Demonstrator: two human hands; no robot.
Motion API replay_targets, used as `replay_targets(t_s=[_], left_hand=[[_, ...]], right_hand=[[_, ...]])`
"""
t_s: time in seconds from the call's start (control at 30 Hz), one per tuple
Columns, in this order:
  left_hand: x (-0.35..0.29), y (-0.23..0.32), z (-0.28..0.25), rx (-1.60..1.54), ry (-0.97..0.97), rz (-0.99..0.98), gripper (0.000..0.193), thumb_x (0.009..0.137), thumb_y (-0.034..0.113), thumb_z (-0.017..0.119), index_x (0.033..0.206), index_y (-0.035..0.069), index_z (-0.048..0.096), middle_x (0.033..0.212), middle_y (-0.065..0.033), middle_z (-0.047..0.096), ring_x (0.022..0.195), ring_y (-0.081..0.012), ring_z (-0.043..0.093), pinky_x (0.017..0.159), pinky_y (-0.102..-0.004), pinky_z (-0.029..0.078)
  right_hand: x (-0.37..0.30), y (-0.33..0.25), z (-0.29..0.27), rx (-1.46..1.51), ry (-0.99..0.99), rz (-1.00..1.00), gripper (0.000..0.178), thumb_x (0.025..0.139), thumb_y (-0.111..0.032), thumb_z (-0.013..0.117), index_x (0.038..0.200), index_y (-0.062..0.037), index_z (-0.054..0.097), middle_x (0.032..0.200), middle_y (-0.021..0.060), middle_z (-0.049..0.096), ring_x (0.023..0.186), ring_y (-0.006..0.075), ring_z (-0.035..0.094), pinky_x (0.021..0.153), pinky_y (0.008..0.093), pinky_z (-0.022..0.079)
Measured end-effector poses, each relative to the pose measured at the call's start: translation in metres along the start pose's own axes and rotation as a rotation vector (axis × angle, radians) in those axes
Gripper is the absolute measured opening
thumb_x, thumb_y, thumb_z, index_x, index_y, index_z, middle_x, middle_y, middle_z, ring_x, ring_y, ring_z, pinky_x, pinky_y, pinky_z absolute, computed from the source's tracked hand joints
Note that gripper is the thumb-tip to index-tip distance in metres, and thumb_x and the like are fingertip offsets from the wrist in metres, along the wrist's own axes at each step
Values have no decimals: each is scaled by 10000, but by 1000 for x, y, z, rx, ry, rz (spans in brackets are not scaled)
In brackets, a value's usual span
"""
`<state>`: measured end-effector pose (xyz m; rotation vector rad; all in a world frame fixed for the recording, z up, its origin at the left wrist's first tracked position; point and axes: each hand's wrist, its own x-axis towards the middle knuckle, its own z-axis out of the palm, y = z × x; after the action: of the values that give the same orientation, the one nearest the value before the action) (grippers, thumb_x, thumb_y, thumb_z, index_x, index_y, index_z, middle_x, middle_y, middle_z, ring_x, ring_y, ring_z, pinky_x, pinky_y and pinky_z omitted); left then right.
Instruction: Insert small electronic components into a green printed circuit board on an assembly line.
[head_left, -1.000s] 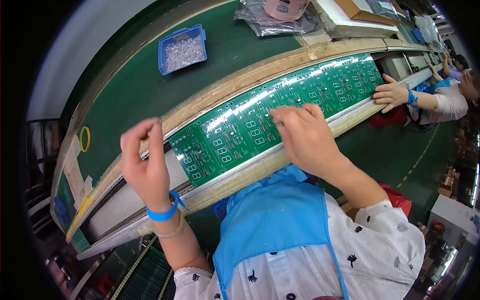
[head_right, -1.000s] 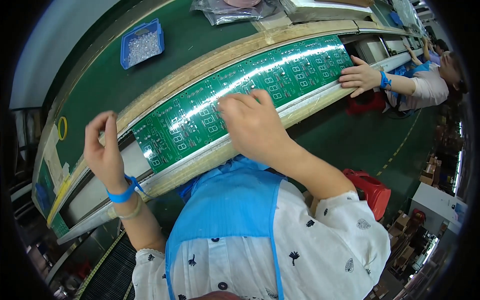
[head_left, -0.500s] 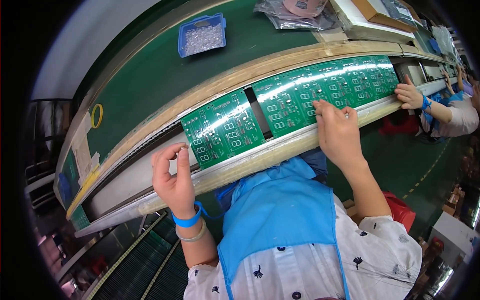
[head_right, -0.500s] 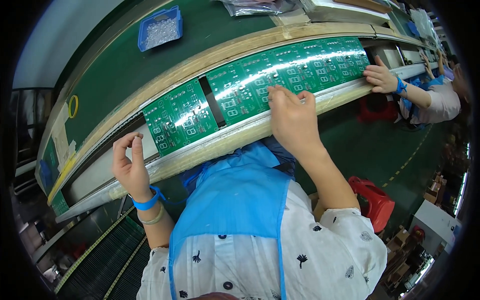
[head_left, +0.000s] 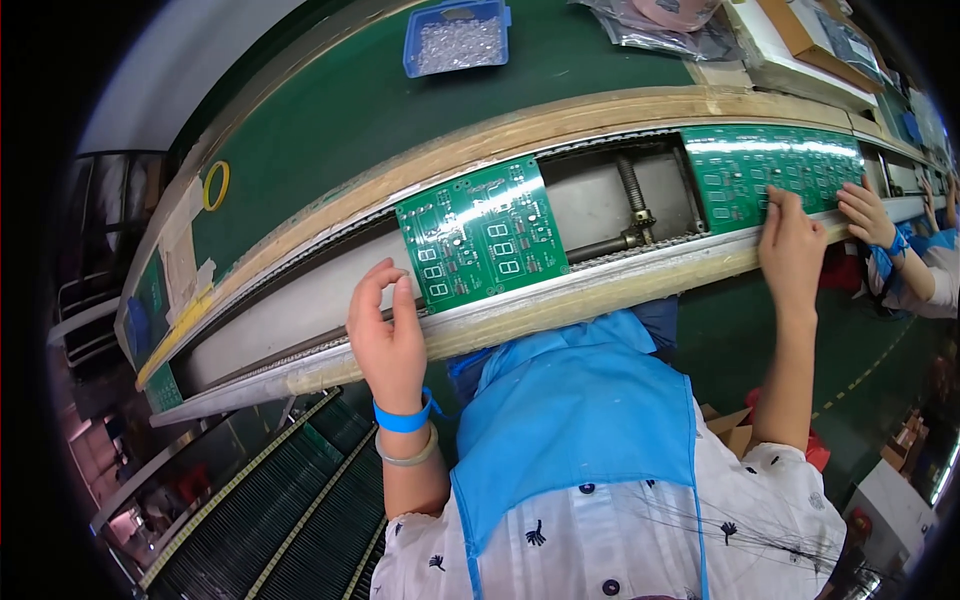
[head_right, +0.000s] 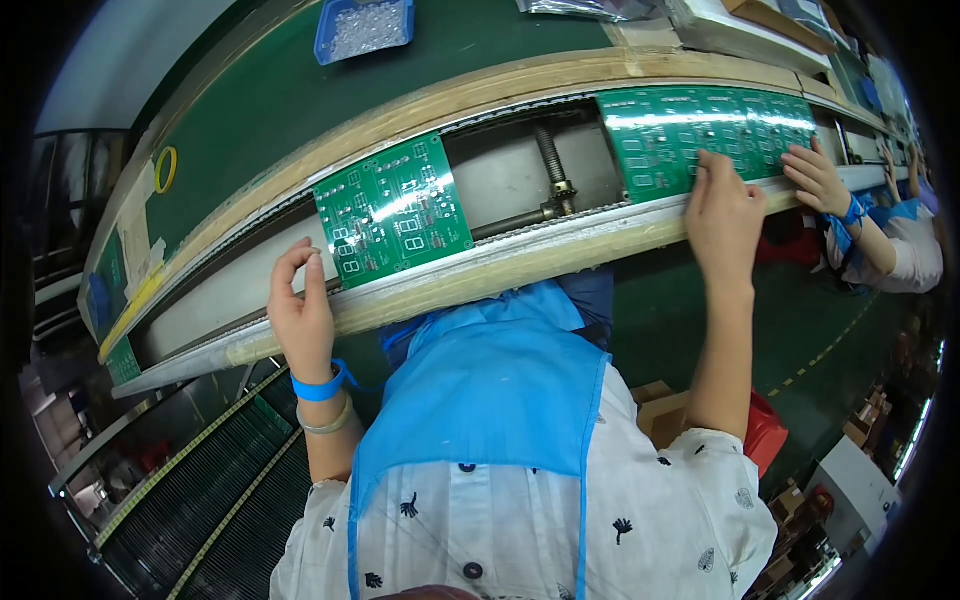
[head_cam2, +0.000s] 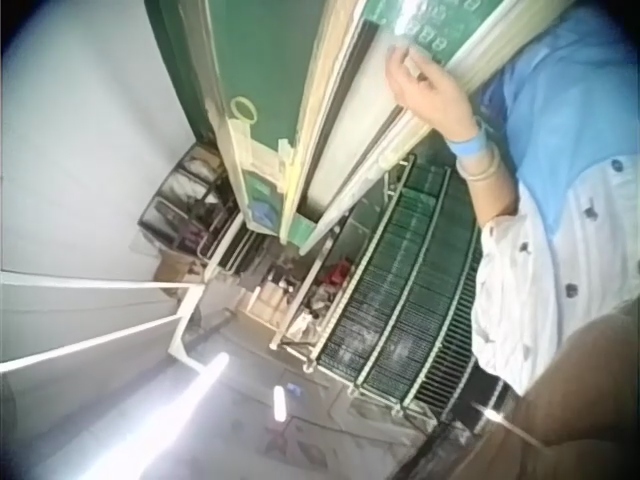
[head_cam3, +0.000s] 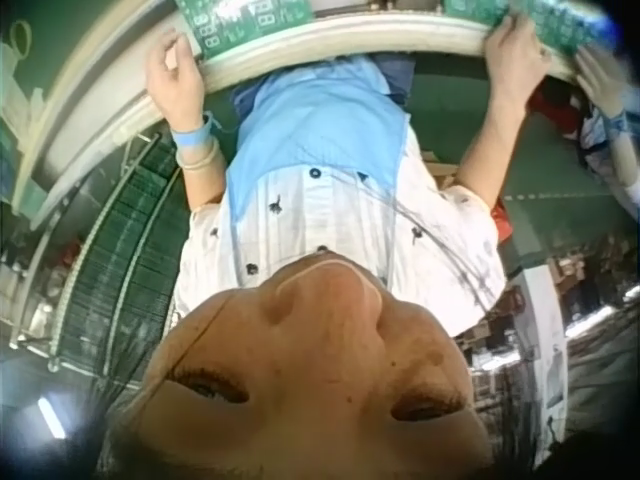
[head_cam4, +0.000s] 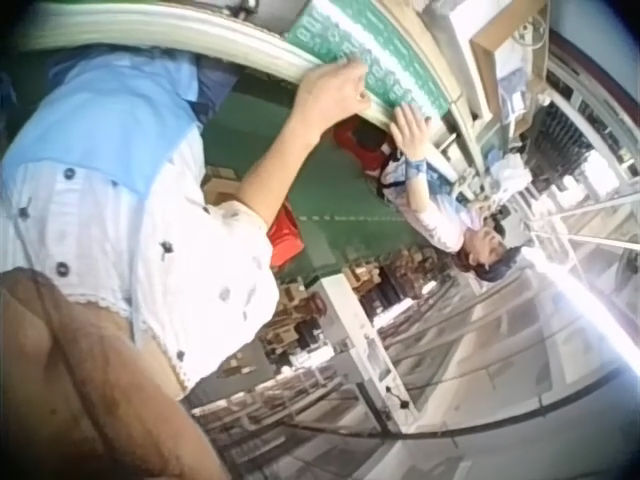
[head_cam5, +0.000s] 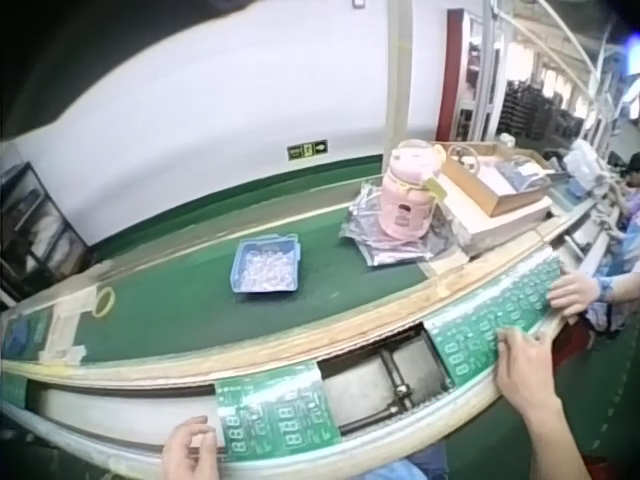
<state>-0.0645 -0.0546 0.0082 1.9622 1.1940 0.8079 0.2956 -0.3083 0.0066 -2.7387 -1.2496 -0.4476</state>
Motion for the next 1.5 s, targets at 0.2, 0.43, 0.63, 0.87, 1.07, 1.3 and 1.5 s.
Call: replay_targets(t_s=[0.2, 0.43, 0.63, 0.87, 1.07, 1.3, 1.5], left_hand=[[-6, 1, 7, 67, -84, -3, 122, 935, 146, 618, 976, 36, 656, 1069, -119, 710, 937, -309, 633, 912, -398, 437], [-4, 5, 15, 87, -148, 89, 97, 922, 142, 633, 986, 75, 663, 1064, -84, 715, 924, -263, 630, 957, -394, 405], [14, 28, 10, 2, -99, 153, 113, 847, 78, 712, 957, 61, 727, 963, -87, 714, 861, -229, 640, 867, -361, 464], [32, 43, 15, -612, -339, -189, 168, 830, 4, 740, 998, -8, 740, 856, -30, 693, 788, -69, 600, 711, -213, 484], [43, 42, 20, -724, -409, -240, 153, 854, -17, 715, 1005, -11, 739, 896, -31, 702, 800, -66, 614, 727, -195, 488], [56, 38, 21, -827, -460, -244, 166, 881, -17, 680, 1042, -34, 718, 965, -100, 727, 887, -123, 675, 798, -233, 530], [59, 37, 23, -815, -446, -246, 187, 897, -1, 669, 1076, -43, 702, 979, -122, 727, 925, -144, 686, 835, -247, 536]], right_hand=[[15, 61, 11, -83, 16, 87, 113, 972, -172, 543, 1027, -98, 609, 954, 127, 705, 849, 354, 666, 718, 465, 485], [30, -33, -19, 825, 90, 108, 160, 930, -90, 648, 1060, -17, 705, 1015, 34, 686, 939, 119, 610, 848, 250, 458], [30, -136, -11, 1553, -501, 169, 160, 880, 13, 667, 1032, 11, 718, 998, 45, 689, 885, 82, 613, 748, 210, 471], [41, -182, -1, 1879, -658, 211, 155, 880, -32, 685, 1031, -4, 705, 966, 61, 706, 878, 96, 641, 793, 229, 506], [48, -190, -2, 1922, -673, 225, 154, 880, -45, 692, 1028, -2, 695, 957, 66, 709, 885, 103, 651, 801, 233, 510], [52, -194, -3, 1897, -655, 238, 166, 883, -63, 703, 1039, -4, 701, 957, 63, 714, 884, 97, 653, 800, 222, 509], [56, -196, -3, 1854, -658, 234, 176, 884, -68, 709, 1047, -2, 707, 951, 48, 713, 872, 79, 642, 790, 211, 503]])
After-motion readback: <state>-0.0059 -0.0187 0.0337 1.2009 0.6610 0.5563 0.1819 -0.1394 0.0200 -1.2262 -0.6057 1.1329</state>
